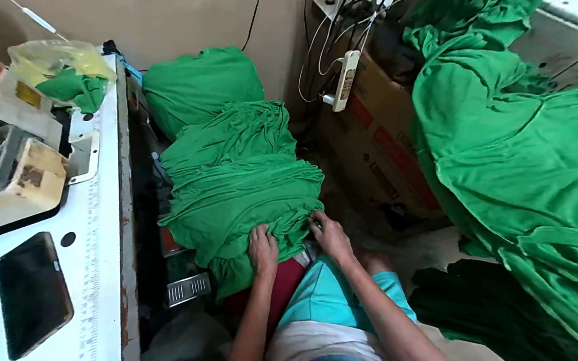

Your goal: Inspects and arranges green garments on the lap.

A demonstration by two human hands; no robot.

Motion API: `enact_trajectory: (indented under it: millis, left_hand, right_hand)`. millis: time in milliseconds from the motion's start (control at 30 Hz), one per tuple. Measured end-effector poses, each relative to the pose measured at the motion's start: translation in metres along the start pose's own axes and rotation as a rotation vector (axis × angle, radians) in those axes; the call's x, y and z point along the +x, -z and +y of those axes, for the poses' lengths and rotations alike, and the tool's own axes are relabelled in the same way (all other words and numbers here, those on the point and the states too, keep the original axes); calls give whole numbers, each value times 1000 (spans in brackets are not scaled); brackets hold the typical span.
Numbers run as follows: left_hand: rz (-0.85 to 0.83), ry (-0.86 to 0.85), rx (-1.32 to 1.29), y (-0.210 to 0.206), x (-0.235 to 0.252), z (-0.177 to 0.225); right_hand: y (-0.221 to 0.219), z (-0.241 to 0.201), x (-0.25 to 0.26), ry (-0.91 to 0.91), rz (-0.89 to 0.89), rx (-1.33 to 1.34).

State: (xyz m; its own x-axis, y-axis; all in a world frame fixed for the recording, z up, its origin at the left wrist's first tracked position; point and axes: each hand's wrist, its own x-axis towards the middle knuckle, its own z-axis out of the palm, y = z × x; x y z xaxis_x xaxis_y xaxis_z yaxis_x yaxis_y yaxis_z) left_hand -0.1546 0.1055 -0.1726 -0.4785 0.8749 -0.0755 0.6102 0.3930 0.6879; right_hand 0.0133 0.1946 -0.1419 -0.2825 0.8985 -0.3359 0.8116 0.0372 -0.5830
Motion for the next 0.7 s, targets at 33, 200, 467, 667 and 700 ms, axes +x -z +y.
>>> enact_trajectory:
  millis: [33, 200, 467, 667, 700]
  left_hand:
    - [82, -115, 9, -2, -2, 4]
    - [-138, -343, 24, 0, 2, 26]
    - [67, -251, 7, 1, 9, -3]
    - [-159, -248, 126, 2, 6, -34]
    - [-212, -221, 129, 4, 9, -33]
  right_hand:
    - [1, -3, -2, 15, 4, 39]
    - [-8, -14, -4, 227, 95, 213]
    - [2, -17, -15, 114, 37, -175]
    - [-26, 4, -31, 331, -390, -306]
    - [-26, 3, -29, 309, -441, -297]
